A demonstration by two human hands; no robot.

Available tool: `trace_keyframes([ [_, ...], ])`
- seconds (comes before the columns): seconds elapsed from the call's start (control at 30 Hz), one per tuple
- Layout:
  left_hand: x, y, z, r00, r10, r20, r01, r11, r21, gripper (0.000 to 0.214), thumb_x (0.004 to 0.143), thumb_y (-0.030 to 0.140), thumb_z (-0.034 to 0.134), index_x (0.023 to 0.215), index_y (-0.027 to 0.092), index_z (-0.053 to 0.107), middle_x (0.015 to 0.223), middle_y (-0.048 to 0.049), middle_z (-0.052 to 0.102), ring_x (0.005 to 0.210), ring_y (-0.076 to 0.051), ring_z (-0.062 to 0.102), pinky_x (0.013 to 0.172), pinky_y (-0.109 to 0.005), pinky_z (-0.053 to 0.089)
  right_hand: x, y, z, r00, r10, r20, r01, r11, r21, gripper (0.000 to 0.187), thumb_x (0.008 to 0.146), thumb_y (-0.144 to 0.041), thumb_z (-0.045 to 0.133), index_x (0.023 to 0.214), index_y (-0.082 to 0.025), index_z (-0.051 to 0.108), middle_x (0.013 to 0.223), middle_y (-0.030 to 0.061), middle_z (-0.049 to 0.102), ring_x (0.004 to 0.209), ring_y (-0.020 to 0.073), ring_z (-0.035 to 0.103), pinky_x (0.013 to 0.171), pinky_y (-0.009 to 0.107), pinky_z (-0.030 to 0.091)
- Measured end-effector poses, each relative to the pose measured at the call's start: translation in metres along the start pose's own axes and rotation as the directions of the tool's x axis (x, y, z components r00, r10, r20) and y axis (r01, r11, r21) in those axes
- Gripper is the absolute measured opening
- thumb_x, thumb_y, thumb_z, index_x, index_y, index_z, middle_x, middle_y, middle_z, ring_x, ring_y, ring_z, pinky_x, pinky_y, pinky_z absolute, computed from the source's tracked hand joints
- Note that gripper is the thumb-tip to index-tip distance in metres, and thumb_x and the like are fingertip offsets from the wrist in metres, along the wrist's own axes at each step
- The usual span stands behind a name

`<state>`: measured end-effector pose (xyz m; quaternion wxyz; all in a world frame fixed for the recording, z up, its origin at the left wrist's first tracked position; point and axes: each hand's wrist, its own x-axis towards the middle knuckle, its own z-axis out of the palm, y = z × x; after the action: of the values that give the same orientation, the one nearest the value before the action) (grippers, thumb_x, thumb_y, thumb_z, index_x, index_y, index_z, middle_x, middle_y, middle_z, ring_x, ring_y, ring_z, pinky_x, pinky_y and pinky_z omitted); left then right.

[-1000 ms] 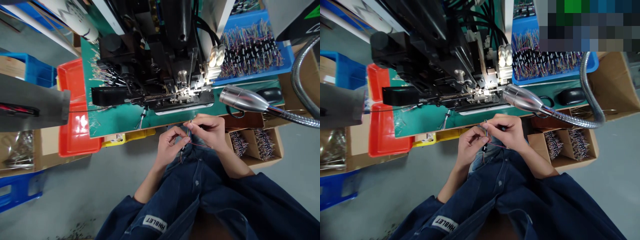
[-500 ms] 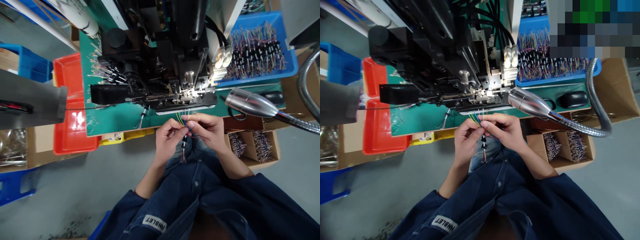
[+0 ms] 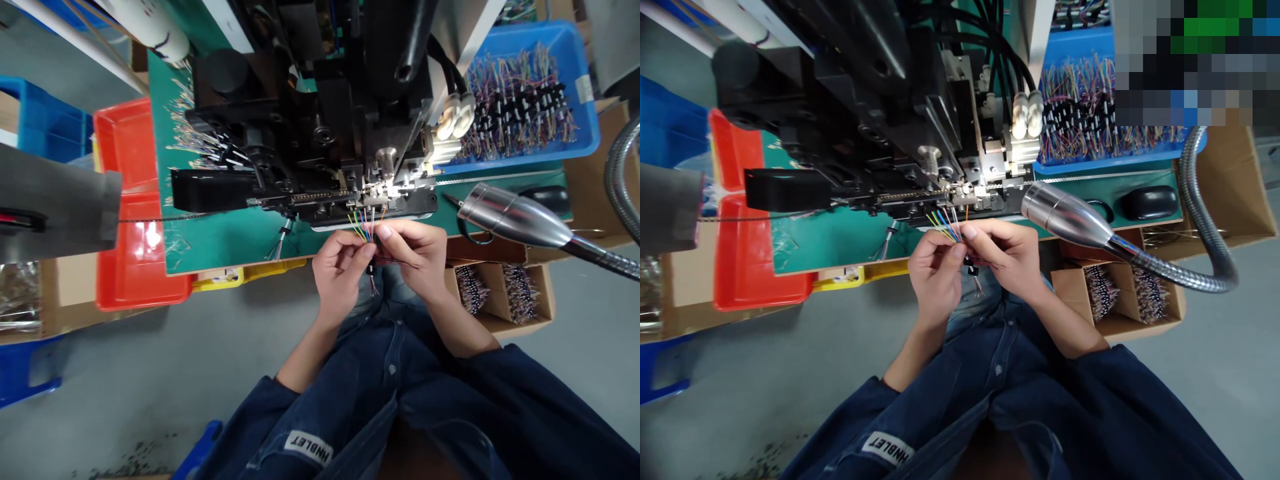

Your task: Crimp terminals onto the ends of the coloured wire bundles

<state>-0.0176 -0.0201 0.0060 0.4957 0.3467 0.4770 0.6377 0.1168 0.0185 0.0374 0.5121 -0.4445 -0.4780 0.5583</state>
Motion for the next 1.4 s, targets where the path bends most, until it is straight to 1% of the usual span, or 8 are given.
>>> trace_keyframes([
  [0.13, 0.005, -0.005, 0.004, 0.995, 0.081, -0.056, -0.080, 0.997, 0.023, 0.026, 0.096, 0.047, 0.096, 0.095, 0.027, 0.079, 0.088, 0.0011, 0.072, 0.080, -0.016, 0.066, 0.077, -0.031, 0.059, 0.009, -0.004, 0.003, 0.999, 0.021, 0.033, -0.022, 0.999, 0.030, 0.034, 0.102, -0.056, 0.087, 0.095, -0.023, 0.094, 0.065, -0.0012, 0.064, 0.054, 0.0112, 0.051, 0.051, 0.026, 0.048],
  [0.27, 0.008, -0.008, 0.006, 0.997, 0.061, -0.052, -0.062, 0.998, -0.006, 0.030, 0.098, 0.052, 0.093, 0.096, 0.027, 0.076, 0.090, 0.0004, 0.074, 0.081, -0.018, 0.072, 0.078, -0.034, 0.062, 0.017, -0.003, 0.003, 0.998, 0.046, 0.037, -0.046, 0.999, 0.010, 0.041, 0.103, -0.059, 0.085, 0.086, -0.022, 0.090, 0.057, -0.0026, 0.055, 0.051, 0.0114, 0.047, 0.049, 0.026, 0.044],
  [0.53, 0.012, -0.004, 0.010, 0.989, 0.117, -0.094, -0.118, 0.993, -0.011, 0.029, 0.097, 0.050, 0.095, 0.096, 0.028, 0.076, 0.091, 0.0015, 0.076, 0.079, -0.017, 0.075, 0.079, -0.035, 0.066, 0.024, 0.005, 0.005, 0.992, 0.122, 0.036, -0.126, 0.986, 0.110, 0.046, 0.098, -0.069, 0.087, 0.088, -0.024, 0.091, 0.052, -0.0056, 0.045, 0.048, 0.0118, 0.044, 0.050, 0.029, 0.047],
  [0.73, 0.015, -0.004, 0.012, 0.986, 0.125, -0.109, -0.131, 0.990, -0.053, 0.027, 0.096, 0.047, 0.096, 0.097, 0.028, 0.077, 0.091, 0.0021, 0.076, 0.076, -0.015, 0.074, 0.077, -0.034, 0.067, 0.025, 0.003, 0.006, 0.990, 0.139, 0.026, -0.142, 0.978, 0.154, 0.041, 0.098, -0.063, 0.090, 0.087, -0.024, 0.091, 0.051, -0.0061, 0.045, 0.048, 0.0116, 0.044, 0.051, 0.029, 0.049],
  [0.87, 0.015, -0.005, 0.010, 0.987, 0.118, -0.110, -0.122, 0.992, -0.035, 0.026, 0.097, 0.047, 0.095, 0.097, 0.028, 0.077, 0.093, 0.0019, 0.077, 0.077, -0.016, 0.075, 0.078, -0.035, 0.067, 0.024, 0.004, 0.006, 0.990, 0.140, 0.027, -0.142, 0.982, 0.127, 0.044, 0.098, -0.067, 0.089, 0.088, -0.024, 0.092, 0.051, -0.0055, 0.047, 0.048, 0.0119, 0.044, 0.050, 0.029, 0.048],
  [1.13, 0.014, -0.010, 0.007, 0.994, 0.077, -0.072, -0.083, 0.993, -0.081, 0.025, 0.096, 0.045, 0.097, 0.098, 0.027, 0.080, 0.090, 0.0015, 0.077, 0.078, -0.015, 0.073, 0.076, -0.030, 0.064, 0.025, -0.006, 0.004, 0.993, 0.040, 0.115, -0.045, 0.998, 0.040, 0.042, 0.100, -0.065, 0.087, 0.100, -0.024, 0.095, 0.054, -0.0044, 0.054, 0.048, 0.0112, 0.046, 0.046, 0.027, 0.040],
  [1.27, 0.013, -0.017, 0.004, 0.993, 0.112, -0.047, -0.115, 0.991, -0.074, 0.024, 0.096, 0.042, 0.097, 0.096, 0.025, 0.080, 0.090, 0.0016, 0.076, 0.079, -0.013, 0.072, 0.076, -0.026, 0.062, 0.022, -0.010, 0.004, 0.993, 0.031, 0.116, -0.032, 0.999, 0.013, 0.035, 0.102, -0.055, 0.085, 0.097, -0.023, 0.095, 0.052, -0.0057, 0.053, 0.045, 0.0088, 0.040, 0.044, 0.024, 0.036],
  [1.4, 0.009, -0.024, 0.002, 0.997, 0.072, -0.018, -0.073, 0.992, -0.106, 0.020, 0.101, 0.040, 0.092, 0.099, 0.025, 0.078, 0.088, 0.0021, 0.075, 0.075, -0.013, 0.072, 0.073, -0.026, 0.062, 0.018, -0.012, 0.003, 0.996, 0.037, 0.078, -0.035, 0.999, -0.024, 0.029, 0.105, -0.047, 0.081, 0.098, -0.024, 0.096, 0.051, -0.0058, 0.054, 0.043, 0.0093, 0.041, 0.044, 0.025, 0.037],
])
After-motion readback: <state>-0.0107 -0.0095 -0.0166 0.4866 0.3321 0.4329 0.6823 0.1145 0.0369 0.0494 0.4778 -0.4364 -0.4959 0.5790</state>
